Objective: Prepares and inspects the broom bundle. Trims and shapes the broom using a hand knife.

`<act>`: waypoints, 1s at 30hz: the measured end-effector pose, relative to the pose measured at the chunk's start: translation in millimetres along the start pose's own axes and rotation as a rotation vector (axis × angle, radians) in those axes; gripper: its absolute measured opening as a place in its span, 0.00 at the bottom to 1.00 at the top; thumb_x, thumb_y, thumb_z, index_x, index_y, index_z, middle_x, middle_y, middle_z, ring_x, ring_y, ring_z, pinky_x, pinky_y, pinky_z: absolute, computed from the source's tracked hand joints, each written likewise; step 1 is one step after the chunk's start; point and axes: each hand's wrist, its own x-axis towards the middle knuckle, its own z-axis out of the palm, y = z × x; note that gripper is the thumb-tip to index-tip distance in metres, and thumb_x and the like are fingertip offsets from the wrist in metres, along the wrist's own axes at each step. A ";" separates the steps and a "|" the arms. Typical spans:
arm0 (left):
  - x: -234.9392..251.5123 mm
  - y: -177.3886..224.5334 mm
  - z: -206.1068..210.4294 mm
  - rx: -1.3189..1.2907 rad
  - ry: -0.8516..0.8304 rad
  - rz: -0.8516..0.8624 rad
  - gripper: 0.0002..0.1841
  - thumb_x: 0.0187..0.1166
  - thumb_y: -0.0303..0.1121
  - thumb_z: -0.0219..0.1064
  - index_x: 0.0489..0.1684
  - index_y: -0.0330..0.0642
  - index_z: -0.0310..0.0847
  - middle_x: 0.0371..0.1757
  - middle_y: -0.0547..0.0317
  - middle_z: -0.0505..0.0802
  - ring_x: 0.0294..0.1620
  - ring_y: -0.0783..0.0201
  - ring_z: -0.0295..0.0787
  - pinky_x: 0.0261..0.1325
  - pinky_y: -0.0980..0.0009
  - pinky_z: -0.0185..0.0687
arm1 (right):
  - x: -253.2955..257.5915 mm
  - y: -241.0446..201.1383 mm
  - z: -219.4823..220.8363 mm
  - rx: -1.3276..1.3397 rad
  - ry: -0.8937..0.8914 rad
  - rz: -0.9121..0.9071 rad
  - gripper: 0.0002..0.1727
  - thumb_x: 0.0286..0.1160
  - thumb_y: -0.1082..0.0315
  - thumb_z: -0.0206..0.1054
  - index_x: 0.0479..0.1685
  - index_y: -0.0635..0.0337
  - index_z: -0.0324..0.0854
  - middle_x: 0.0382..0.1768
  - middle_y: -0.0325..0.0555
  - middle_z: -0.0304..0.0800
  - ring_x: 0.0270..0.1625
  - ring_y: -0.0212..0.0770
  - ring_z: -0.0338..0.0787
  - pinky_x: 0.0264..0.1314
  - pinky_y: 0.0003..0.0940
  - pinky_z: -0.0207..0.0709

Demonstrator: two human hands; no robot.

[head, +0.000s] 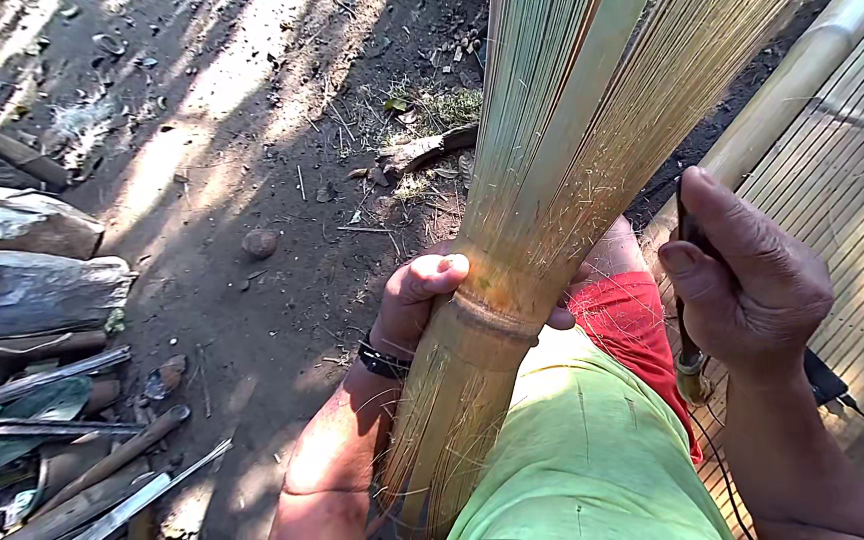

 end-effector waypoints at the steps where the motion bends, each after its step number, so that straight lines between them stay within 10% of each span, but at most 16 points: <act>1: 0.6 0.2 0.3 -0.001 -0.003 0.001 0.21 0.80 0.47 0.67 0.62 0.41 0.81 0.57 0.38 0.91 0.51 0.46 0.95 0.45 0.51 0.94 | -1.1 -1.6 2.2 0.018 -0.025 0.006 0.29 0.88 0.60 0.62 0.88 0.46 0.69 0.49 0.41 0.84 0.37 0.27 0.84 0.35 0.24 0.82; 5: 3.2 -0.3 5.2 0.112 -0.026 0.099 0.13 0.83 0.43 0.65 0.54 0.46 0.87 0.46 0.57 0.96 0.44 0.67 0.96 0.45 0.70 0.93 | -6.9 -3.0 16.3 0.051 -0.130 -0.033 0.36 0.84 0.60 0.65 0.93 0.42 0.61 0.43 0.41 0.83 0.33 0.30 0.81 0.30 0.27 0.79; 8: 0.2 -1.8 0.7 0.048 -0.070 0.083 0.14 0.84 0.41 0.63 0.56 0.42 0.83 0.46 0.49 0.94 0.44 0.59 0.95 0.42 0.63 0.93 | -5.1 -3.4 20.4 0.071 -0.135 -0.074 0.32 0.83 0.62 0.67 0.89 0.45 0.68 0.41 0.41 0.82 0.36 0.31 0.82 0.33 0.28 0.80; 10: 1.4 0.8 5.6 0.098 -0.092 0.120 0.11 0.86 0.40 0.62 0.54 0.48 0.87 0.45 0.61 0.95 0.44 0.71 0.95 0.46 0.74 0.92 | -1.2 -5.4 19.6 0.075 -0.122 -0.081 0.29 0.83 0.64 0.67 0.84 0.44 0.74 0.40 0.40 0.80 0.38 0.31 0.82 0.34 0.26 0.79; 14: -0.1 1.0 4.4 0.047 0.008 0.026 0.19 0.80 0.44 0.66 0.60 0.41 0.82 0.52 0.40 0.93 0.46 0.49 0.96 0.42 0.55 0.94 | 4.6 -6.4 8.1 0.070 -0.018 -0.039 0.24 0.86 0.63 0.64 0.82 0.47 0.77 0.47 0.40 0.85 0.40 0.28 0.84 0.39 0.25 0.82; 21: -1.3 -0.3 3.9 0.049 0.008 0.037 0.17 0.81 0.41 0.65 0.61 0.42 0.82 0.53 0.43 0.93 0.48 0.53 0.95 0.45 0.58 0.94 | 5.8 -7.2 9.9 0.054 -0.091 0.014 0.34 0.86 0.58 0.64 0.92 0.42 0.63 0.48 0.40 0.82 0.36 0.26 0.82 0.33 0.23 0.80; 25: -9.3 -9.4 -19.3 0.052 -0.046 0.107 0.10 0.84 0.29 0.61 0.56 0.42 0.83 0.43 0.57 0.93 0.43 0.69 0.93 0.47 0.71 0.92 | 10.6 -6.7 12.2 0.044 -0.080 -0.014 0.29 0.86 0.62 0.64 0.87 0.46 0.71 0.47 0.41 0.83 0.40 0.29 0.83 0.36 0.24 0.80; 30: -4.9 0.8 7.4 0.078 0.018 0.053 0.18 0.82 0.43 0.64 0.62 0.42 0.80 0.52 0.44 0.92 0.47 0.53 0.95 0.44 0.58 0.94 | 10.9 -5.0 2.2 0.072 0.016 -0.027 0.26 0.86 0.63 0.64 0.84 0.48 0.75 0.47 0.39 0.85 0.38 0.25 0.84 0.37 0.22 0.82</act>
